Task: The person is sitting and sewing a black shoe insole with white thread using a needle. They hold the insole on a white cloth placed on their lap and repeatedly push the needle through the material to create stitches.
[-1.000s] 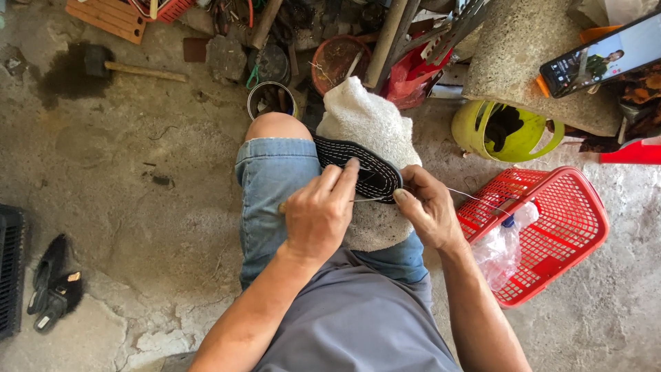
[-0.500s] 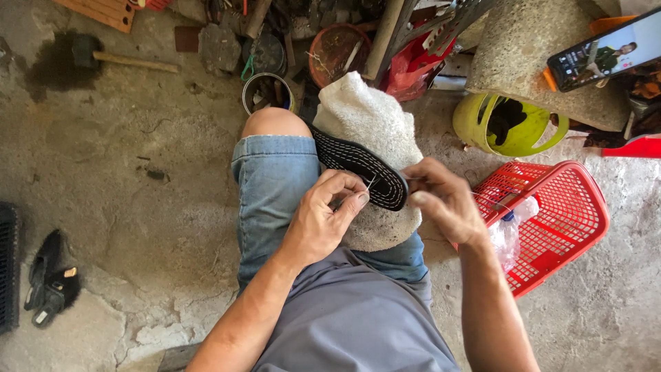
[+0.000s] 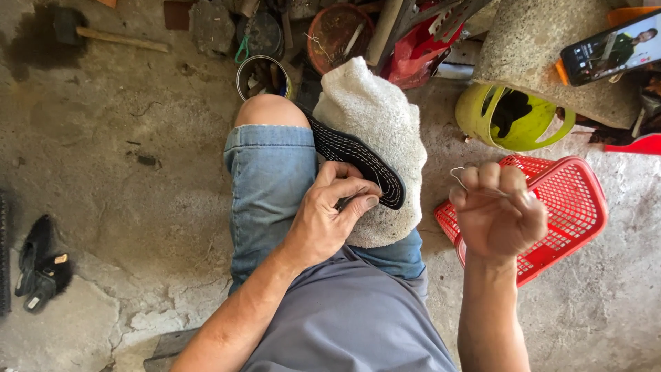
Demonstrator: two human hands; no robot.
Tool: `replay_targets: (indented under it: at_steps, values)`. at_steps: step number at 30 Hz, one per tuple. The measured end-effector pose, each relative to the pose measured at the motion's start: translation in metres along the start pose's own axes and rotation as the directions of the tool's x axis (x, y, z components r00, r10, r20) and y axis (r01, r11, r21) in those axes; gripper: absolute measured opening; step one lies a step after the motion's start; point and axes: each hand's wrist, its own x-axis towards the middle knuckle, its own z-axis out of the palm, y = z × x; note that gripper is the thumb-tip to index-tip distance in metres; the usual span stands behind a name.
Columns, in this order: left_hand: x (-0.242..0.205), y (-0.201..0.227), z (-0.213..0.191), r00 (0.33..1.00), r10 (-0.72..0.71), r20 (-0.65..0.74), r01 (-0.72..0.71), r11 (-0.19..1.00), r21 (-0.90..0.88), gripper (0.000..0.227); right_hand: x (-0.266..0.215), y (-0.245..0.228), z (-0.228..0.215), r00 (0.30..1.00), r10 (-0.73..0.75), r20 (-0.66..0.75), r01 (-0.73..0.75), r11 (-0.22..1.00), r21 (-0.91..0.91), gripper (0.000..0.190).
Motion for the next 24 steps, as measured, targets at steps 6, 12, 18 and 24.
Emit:
replay_targets:
  at_steps: [6,12,18,24]
  values:
    - [0.003,0.007,-0.003,0.994,-0.106,0.028,0.108,0.987,-0.118,0.013,0.025,-0.004,0.058,0.954,0.156,0.257,0.142,0.519,-0.843,0.059]
    - [0.005,0.006,-0.009,0.99,-0.132,0.043,0.139,0.963,-0.231,0.015,0.027,0.009,0.051,0.921,0.245,0.304,0.283,0.119,-0.952,0.039]
    - [0.008,0.007,-0.006,0.988,-0.15,0.043,0.156,0.961,-0.228,0.013,0.017,0.028,0.023,0.962,0.119,0.246,0.218,0.212,-0.953,0.026]
    - [0.01,0.003,-0.002,0.999,-0.044,-0.002,0.044,0.999,0.009,0.013,0.012,0.032,0.027,0.987,0.066,0.145,0.132,0.172,-0.976,0.022]
